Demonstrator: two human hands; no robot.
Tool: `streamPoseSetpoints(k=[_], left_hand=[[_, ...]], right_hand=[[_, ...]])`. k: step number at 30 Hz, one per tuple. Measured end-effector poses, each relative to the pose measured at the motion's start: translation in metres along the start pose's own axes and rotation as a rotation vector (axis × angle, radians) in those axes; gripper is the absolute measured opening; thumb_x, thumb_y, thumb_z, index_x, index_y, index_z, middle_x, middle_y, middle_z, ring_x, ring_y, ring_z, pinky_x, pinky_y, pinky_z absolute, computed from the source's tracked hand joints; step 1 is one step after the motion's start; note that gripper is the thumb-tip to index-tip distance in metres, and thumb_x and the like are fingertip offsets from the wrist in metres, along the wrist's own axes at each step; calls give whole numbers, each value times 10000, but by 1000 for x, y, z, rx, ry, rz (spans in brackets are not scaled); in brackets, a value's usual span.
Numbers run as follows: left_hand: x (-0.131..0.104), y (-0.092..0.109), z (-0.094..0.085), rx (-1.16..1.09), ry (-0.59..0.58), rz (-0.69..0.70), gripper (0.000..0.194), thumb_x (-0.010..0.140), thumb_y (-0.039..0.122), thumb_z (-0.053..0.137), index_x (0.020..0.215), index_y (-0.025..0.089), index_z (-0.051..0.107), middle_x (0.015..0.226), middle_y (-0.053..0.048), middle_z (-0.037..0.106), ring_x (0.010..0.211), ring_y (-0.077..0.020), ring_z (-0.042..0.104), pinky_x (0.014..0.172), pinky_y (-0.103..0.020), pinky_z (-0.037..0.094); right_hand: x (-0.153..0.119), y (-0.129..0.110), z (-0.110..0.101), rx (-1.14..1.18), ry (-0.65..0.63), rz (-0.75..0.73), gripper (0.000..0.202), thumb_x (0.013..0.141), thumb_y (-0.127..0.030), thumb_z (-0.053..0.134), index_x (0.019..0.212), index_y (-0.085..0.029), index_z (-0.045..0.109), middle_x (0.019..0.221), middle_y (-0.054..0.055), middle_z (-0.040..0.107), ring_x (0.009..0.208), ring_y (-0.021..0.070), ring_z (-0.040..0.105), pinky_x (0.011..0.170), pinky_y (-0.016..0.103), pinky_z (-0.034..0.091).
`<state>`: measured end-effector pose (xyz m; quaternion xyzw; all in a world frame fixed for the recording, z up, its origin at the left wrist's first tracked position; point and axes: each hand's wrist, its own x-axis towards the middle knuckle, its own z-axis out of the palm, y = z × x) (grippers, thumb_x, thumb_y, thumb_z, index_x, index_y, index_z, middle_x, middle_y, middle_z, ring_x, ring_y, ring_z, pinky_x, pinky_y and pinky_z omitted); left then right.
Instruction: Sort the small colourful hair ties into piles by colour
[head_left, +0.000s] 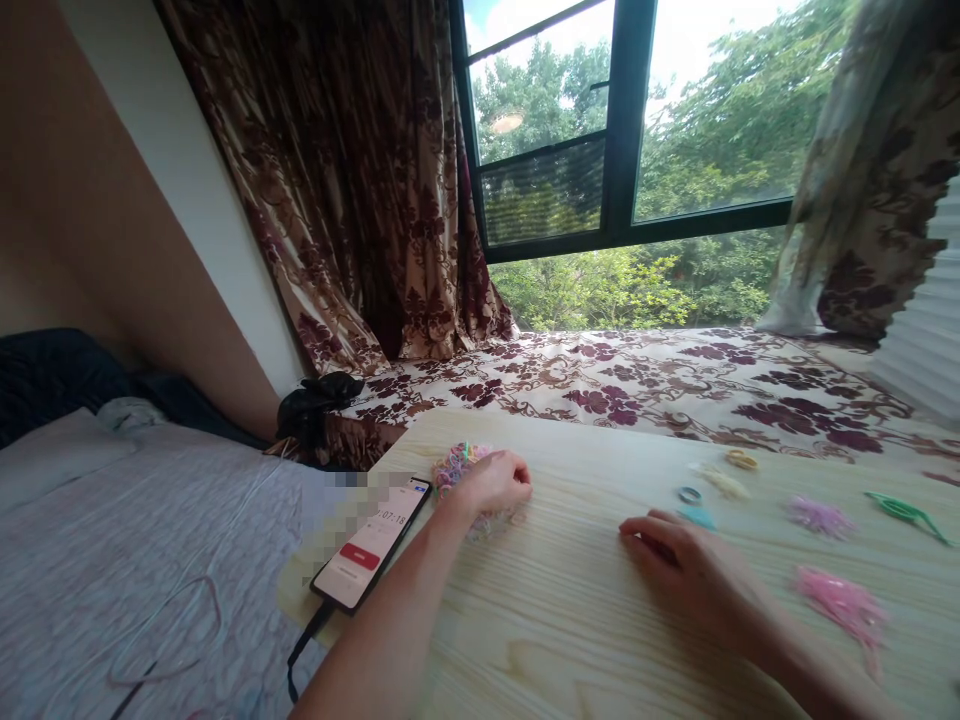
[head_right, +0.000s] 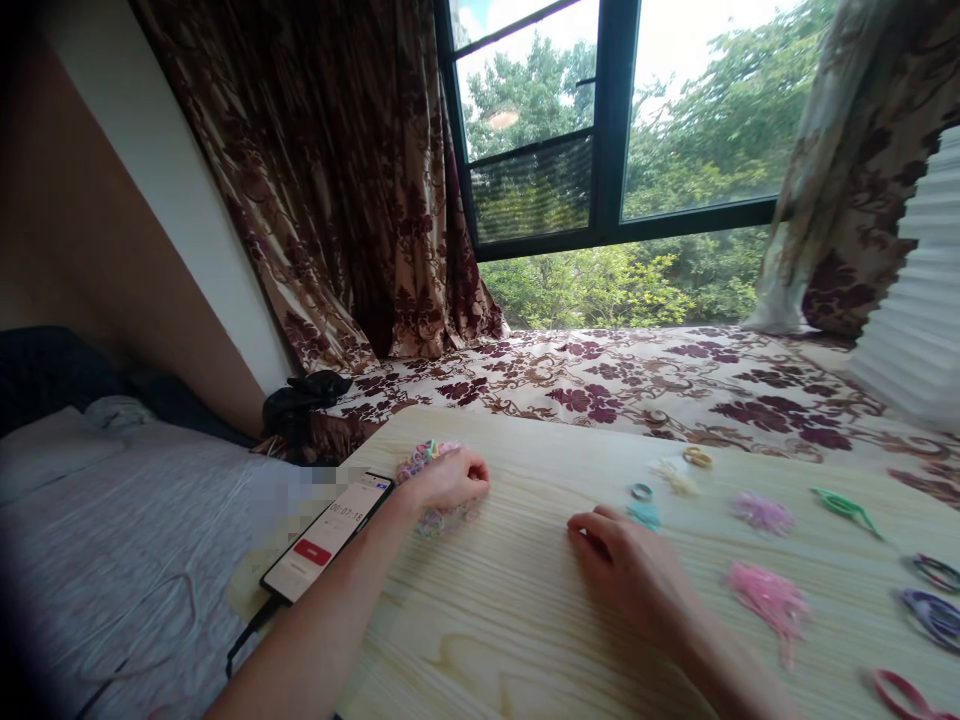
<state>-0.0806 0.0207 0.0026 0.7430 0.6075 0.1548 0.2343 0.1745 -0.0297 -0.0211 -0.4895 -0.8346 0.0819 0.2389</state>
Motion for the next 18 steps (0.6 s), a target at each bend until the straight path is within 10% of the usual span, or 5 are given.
streamPoseSetpoints(k=[18], left_hand=[[5,-3,-6,-337,-3,-21,274,623,161,530,846,97,676,776,-46,683,669,-107,581,571,-172,422]], right_hand=[[1,-2,-2,16,-33,4,295,842,-347,400,828,-239,674,782,39,681,666,182,640,562,260,454]])
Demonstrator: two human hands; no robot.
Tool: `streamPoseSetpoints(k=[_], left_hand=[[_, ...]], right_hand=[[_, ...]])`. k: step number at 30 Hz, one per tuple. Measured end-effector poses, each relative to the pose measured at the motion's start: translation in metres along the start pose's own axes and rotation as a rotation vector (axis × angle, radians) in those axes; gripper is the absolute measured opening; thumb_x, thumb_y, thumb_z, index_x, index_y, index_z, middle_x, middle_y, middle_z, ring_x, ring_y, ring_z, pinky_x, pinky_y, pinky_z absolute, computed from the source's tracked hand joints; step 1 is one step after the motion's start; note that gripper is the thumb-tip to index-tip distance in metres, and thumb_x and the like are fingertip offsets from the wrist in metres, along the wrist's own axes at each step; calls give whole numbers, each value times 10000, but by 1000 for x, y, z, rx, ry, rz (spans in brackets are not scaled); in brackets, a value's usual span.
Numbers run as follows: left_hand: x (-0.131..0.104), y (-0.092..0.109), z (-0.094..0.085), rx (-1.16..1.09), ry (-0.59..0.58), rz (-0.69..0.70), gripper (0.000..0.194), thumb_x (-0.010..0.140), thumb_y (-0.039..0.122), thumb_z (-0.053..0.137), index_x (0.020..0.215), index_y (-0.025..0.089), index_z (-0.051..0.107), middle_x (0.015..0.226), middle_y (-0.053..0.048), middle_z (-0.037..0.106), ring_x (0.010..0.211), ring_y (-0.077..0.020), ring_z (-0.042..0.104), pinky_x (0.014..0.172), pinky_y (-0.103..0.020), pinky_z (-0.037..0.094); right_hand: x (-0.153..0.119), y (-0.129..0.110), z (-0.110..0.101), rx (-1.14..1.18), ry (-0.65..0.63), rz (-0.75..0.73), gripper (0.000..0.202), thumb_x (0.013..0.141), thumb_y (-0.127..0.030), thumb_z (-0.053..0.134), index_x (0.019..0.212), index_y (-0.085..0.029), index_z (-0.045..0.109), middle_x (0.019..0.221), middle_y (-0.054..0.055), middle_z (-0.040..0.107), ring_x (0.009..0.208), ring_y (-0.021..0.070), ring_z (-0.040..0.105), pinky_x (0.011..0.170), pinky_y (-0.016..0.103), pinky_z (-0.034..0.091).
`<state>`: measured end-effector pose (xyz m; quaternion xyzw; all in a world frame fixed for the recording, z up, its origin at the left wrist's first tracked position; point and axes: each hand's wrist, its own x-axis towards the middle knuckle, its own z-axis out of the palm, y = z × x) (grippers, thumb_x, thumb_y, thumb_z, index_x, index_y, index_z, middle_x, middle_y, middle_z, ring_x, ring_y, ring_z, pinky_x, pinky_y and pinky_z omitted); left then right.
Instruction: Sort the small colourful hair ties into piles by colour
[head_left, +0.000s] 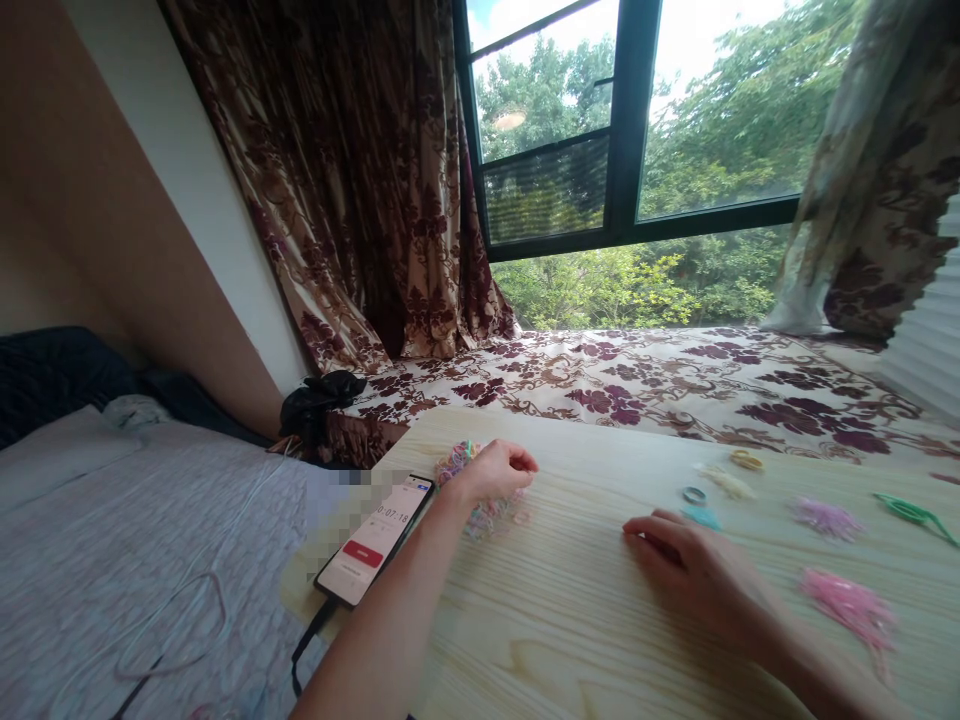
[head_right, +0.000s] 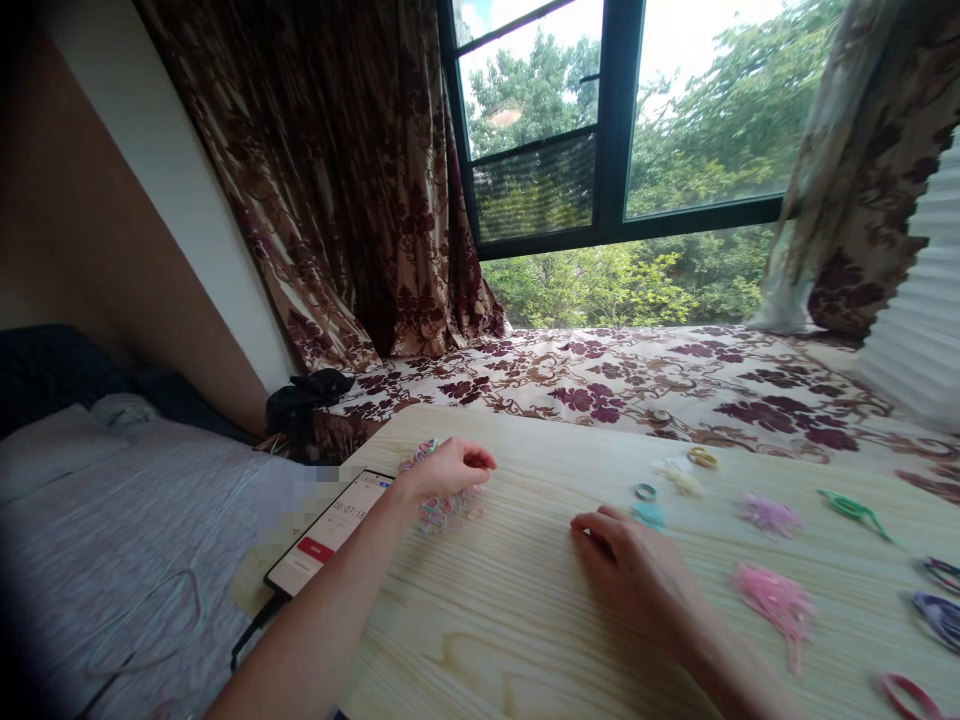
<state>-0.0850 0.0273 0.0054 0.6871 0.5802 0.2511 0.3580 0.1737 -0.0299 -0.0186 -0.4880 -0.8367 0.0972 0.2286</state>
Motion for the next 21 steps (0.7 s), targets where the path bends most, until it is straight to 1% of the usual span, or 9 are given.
streamPoseSetpoints(k=[2,5,8,11,15,18,21], left_hand=[[-1,2,-1,-23,-12,-14,291,625,166,541,867,96,687,790,-49,690,668,-106,577,572,-175,419],[-5,8,-3,-54,-33,-29,280,627,192,561,852,97,698,750,-47,690,607,-94,547,522,-174,390],[-7,15,0,-111,-72,-34,277,659,228,543,859,101,687,725,-44,683,550,-72,512,486,-167,374],[-8,20,9,-258,-123,-53,265,665,247,546,848,97,666,713,-46,668,535,-65,504,471,-169,389],[-11,26,28,-439,-220,-55,237,650,252,580,809,88,642,694,-44,645,509,-64,500,470,-198,423],[-14,31,38,-517,-294,-58,257,630,251,624,824,84,625,683,-42,647,491,-60,514,497,-213,436],[-17,35,45,-552,-332,-65,300,607,246,657,856,88,605,661,-35,652,492,-74,545,528,-232,447]], right_hand=[[0,0,0,2,-8,6,303,844,-351,393,823,-237,674,778,41,679,665,182,637,564,262,452],[0,0,0,14,-10,9,308,845,-362,395,824,-237,675,786,46,678,676,185,633,575,265,453],[1,-1,-1,26,-12,14,307,845,-359,397,834,-237,679,795,47,678,680,188,632,581,270,456],[0,-3,-2,45,-10,28,302,836,-350,408,826,-232,686,782,48,680,662,187,627,571,274,454],[0,-5,-3,124,34,53,303,832,-366,421,838,-221,687,775,47,677,634,169,607,555,262,452],[2,-4,0,249,104,67,323,835,-400,428,827,-199,680,735,46,666,587,147,577,520,244,441],[5,-5,3,364,153,71,312,819,-408,462,814,-182,677,697,41,660,574,139,559,504,234,432]])
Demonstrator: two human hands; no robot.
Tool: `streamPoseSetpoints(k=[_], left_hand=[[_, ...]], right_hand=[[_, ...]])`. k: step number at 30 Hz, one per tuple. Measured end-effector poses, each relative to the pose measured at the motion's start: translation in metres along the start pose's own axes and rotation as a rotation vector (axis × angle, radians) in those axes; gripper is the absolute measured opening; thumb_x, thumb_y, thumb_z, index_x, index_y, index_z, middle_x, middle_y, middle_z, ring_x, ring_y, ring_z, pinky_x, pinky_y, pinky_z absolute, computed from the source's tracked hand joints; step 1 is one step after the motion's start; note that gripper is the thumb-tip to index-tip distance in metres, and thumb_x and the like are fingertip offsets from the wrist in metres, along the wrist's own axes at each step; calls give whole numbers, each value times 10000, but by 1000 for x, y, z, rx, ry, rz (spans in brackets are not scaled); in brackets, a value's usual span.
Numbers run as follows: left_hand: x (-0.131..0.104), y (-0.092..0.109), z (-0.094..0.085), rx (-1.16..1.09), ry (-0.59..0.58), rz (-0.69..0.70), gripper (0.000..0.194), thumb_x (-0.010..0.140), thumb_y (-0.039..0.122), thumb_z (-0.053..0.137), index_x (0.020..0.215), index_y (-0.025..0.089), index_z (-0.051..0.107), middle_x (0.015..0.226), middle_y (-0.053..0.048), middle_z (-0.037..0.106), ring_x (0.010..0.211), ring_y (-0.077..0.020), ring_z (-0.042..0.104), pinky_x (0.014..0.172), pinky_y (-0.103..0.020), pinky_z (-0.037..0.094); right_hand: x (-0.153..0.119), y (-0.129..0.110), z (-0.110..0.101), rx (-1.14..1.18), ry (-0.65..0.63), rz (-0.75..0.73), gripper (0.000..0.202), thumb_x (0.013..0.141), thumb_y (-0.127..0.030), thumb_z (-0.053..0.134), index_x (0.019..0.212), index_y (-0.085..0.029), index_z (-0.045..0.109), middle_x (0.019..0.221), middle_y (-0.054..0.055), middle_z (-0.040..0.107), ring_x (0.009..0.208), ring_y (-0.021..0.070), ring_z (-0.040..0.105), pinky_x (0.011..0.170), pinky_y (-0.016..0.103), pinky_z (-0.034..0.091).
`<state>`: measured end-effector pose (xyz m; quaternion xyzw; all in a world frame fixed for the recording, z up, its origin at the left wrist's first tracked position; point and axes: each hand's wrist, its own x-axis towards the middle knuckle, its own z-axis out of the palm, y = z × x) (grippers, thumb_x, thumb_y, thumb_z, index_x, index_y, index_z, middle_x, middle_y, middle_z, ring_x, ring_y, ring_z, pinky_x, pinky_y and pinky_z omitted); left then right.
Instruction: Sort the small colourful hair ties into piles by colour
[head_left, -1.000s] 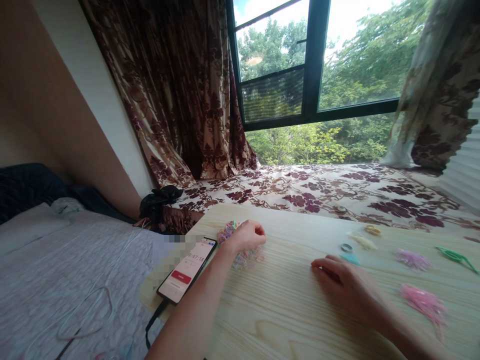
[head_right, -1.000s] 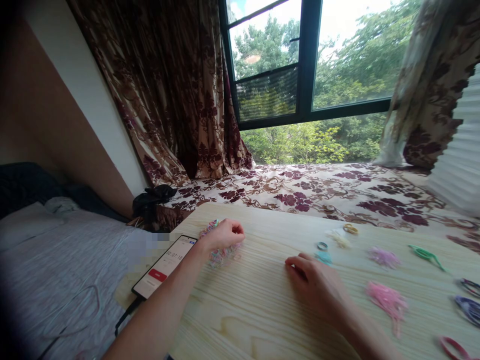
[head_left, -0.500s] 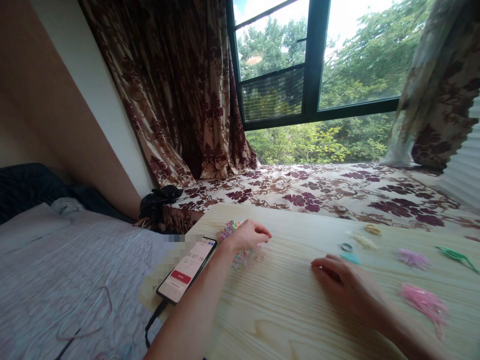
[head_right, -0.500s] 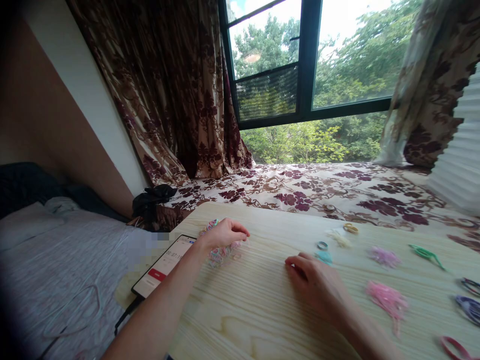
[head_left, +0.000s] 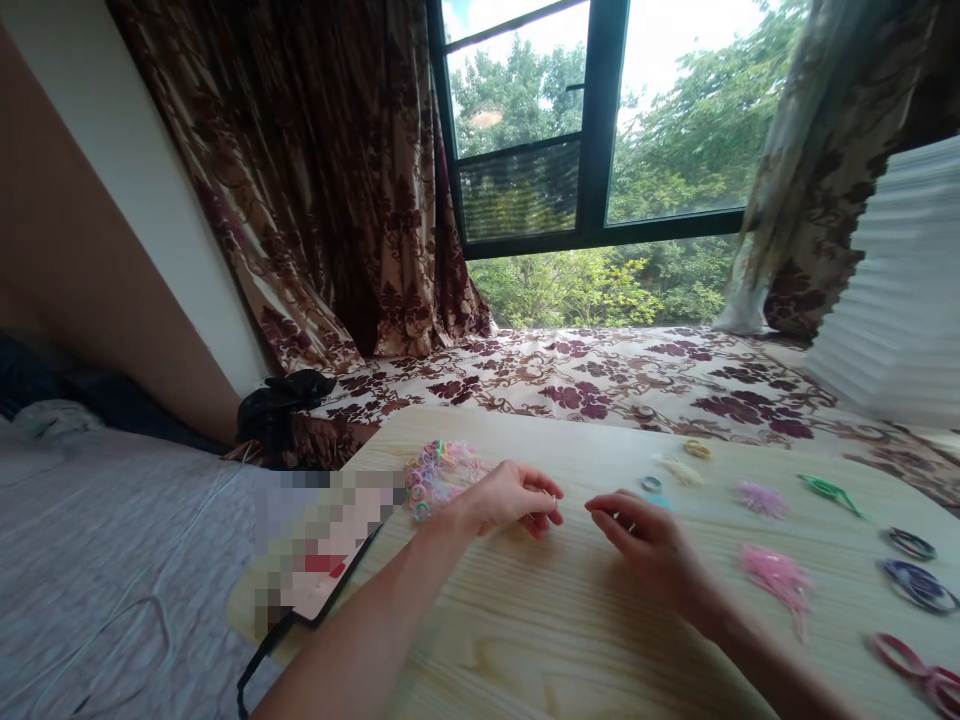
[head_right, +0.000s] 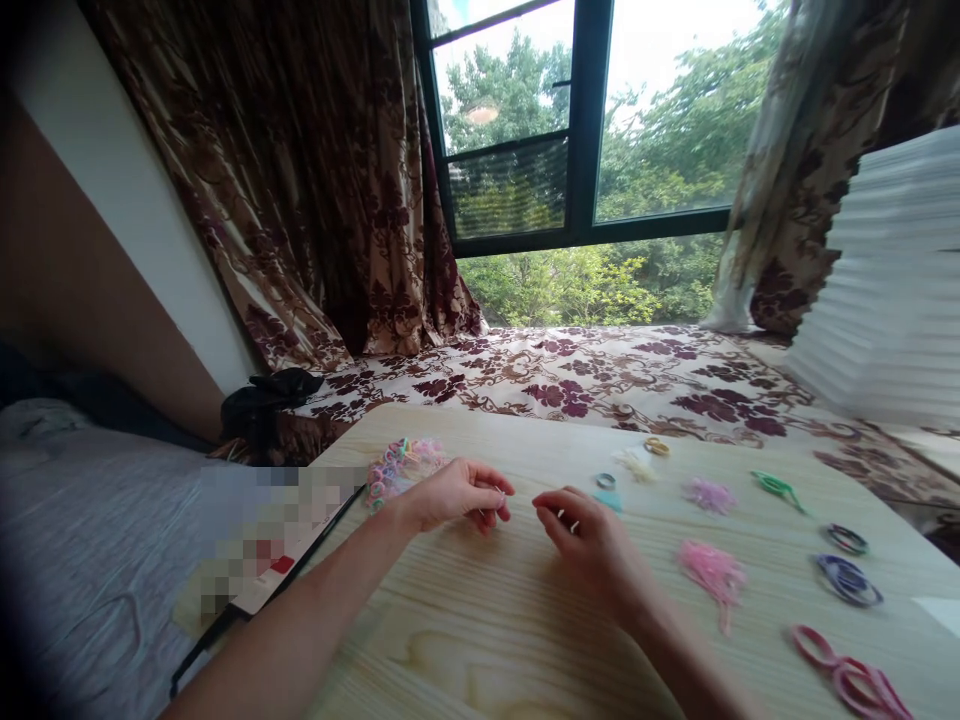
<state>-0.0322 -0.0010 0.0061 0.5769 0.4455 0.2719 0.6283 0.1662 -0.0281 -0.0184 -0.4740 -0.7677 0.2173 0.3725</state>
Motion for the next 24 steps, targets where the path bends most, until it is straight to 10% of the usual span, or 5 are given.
streamPoseSetpoints(k=[24], left_hand=[[3,-8,32,-50,21,17,183,598,183,679,717,112,560,570,27,595,464,-68,536,504,-219,456]], right_hand=[[-2,-14,4,100,-95,96,316,754,-422,491,633,-177,649,556,5,612,506,120,485,466,219,369]])
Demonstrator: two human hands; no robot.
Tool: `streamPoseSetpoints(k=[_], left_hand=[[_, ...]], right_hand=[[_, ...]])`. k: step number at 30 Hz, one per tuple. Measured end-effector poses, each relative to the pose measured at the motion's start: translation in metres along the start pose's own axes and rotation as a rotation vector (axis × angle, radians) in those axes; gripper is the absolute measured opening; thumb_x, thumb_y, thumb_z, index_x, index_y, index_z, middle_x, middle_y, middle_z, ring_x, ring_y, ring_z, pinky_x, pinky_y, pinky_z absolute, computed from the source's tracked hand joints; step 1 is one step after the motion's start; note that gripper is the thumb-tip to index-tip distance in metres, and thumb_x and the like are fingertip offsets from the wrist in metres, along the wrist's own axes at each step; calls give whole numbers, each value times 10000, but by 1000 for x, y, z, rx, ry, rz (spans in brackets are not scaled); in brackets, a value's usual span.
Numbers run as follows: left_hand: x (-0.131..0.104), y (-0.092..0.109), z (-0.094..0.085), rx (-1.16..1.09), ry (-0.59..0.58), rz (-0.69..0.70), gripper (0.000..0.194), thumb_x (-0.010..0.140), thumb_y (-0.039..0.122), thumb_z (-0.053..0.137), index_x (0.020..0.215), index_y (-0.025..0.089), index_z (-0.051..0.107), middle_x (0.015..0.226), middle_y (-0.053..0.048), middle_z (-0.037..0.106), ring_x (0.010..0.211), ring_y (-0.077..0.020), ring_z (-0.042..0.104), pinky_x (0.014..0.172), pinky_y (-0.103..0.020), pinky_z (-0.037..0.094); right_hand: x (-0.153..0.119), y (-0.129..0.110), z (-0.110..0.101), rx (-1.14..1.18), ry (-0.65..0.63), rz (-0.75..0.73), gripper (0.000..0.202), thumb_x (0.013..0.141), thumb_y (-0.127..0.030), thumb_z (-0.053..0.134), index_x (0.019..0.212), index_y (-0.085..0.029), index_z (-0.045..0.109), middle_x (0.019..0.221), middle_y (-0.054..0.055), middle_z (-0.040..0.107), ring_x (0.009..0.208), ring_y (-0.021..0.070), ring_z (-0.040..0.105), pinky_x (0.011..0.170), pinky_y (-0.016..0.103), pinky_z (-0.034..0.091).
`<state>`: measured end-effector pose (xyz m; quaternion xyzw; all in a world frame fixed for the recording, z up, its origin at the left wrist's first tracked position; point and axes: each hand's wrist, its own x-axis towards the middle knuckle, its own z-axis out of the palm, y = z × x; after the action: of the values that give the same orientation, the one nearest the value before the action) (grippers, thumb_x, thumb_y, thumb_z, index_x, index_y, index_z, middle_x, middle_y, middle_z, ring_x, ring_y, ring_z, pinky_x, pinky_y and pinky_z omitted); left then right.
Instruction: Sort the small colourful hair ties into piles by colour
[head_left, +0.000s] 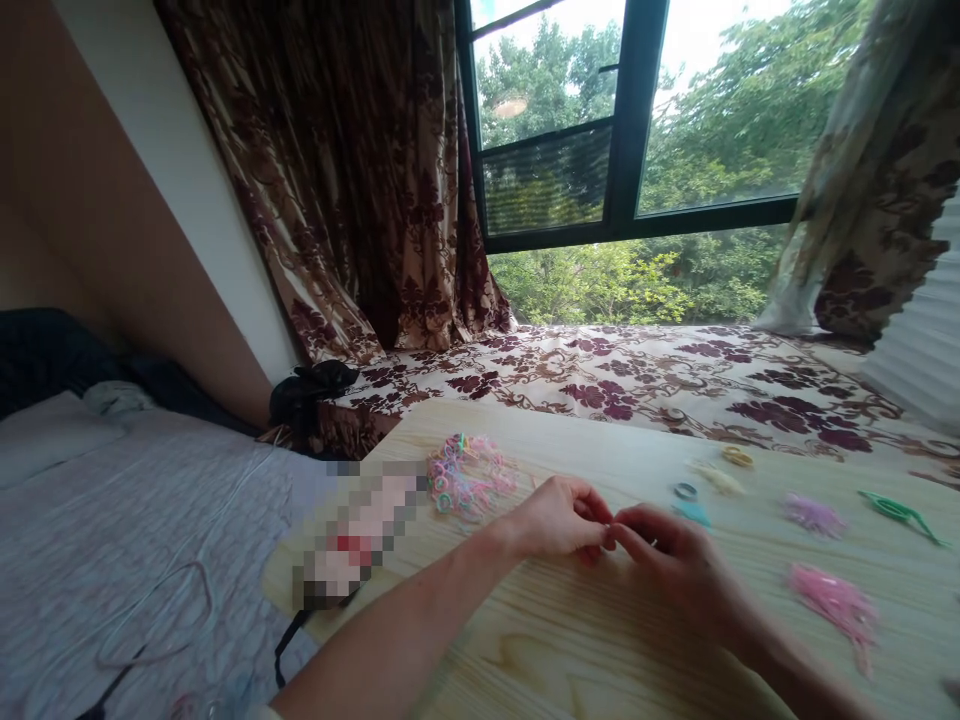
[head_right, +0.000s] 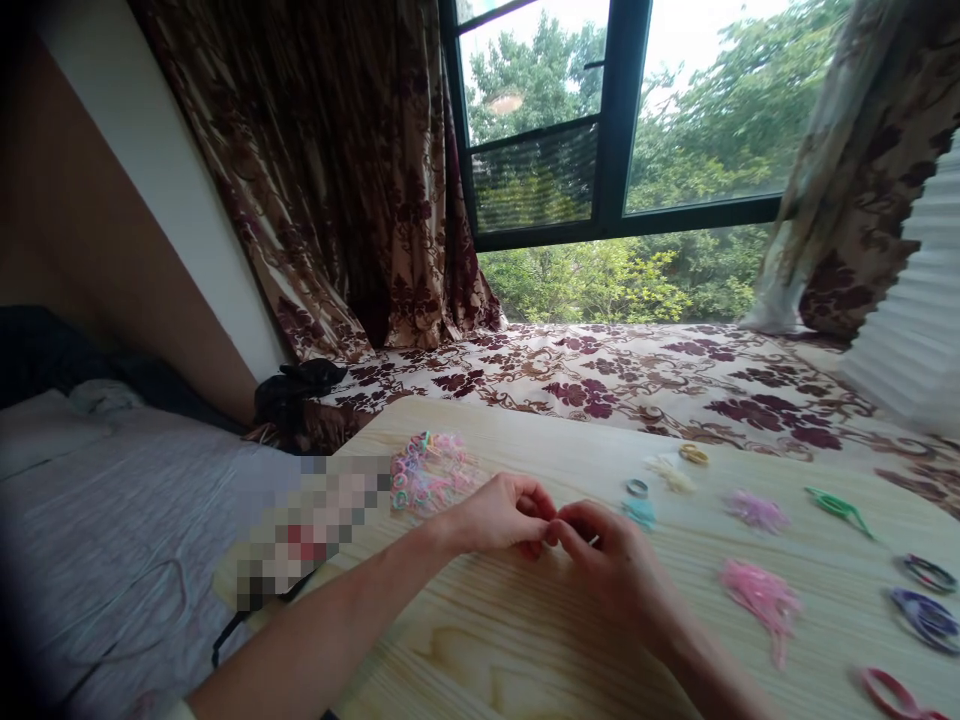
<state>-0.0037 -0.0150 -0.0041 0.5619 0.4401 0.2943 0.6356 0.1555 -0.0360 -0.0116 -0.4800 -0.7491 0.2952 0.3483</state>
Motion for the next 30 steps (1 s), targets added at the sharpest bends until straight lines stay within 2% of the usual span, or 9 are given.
streamPoseSetpoints(k=[4,8,11,19,30], left_hand=[[0,4,-3,-44,-20,17,248,578,257,706,734,100,594,592,9,607,490,-76,545,538,-248,474],[2,6,-9,-111,7,22,292,552,284,717,745,94,609,626,-11,625,508,-80,552,546,-264,487],[3,5,-13,-114,30,12,256,562,259,702,737,93,618,627,-15,629,509,-77,545,537,-259,486],[-2,11,-12,-6,-8,-39,133,616,115,605,736,98,661,579,17,598,501,-79,538,536,-244,480],[1,7,-16,-34,-22,-38,137,588,158,635,710,103,664,600,8,603,528,-84,530,545,-249,476]], right_hand=[[1,2,-1,-20,23,1,318,754,-432,487,635,-183,646,543,2,595,501,122,479,450,215,371],[2,5,-2,-25,48,1,323,754,-447,490,630,-187,636,522,-4,567,477,117,457,416,210,360],[3,5,-4,-23,49,9,319,748,-448,489,627,-191,634,522,-5,567,478,121,465,417,210,374],[3,1,-7,-5,74,22,329,741,-463,490,628,-198,650,521,4,589,483,133,492,439,213,407],[4,-1,-8,40,47,68,305,721,-449,500,632,-190,635,539,1,577,506,140,516,477,228,429]])
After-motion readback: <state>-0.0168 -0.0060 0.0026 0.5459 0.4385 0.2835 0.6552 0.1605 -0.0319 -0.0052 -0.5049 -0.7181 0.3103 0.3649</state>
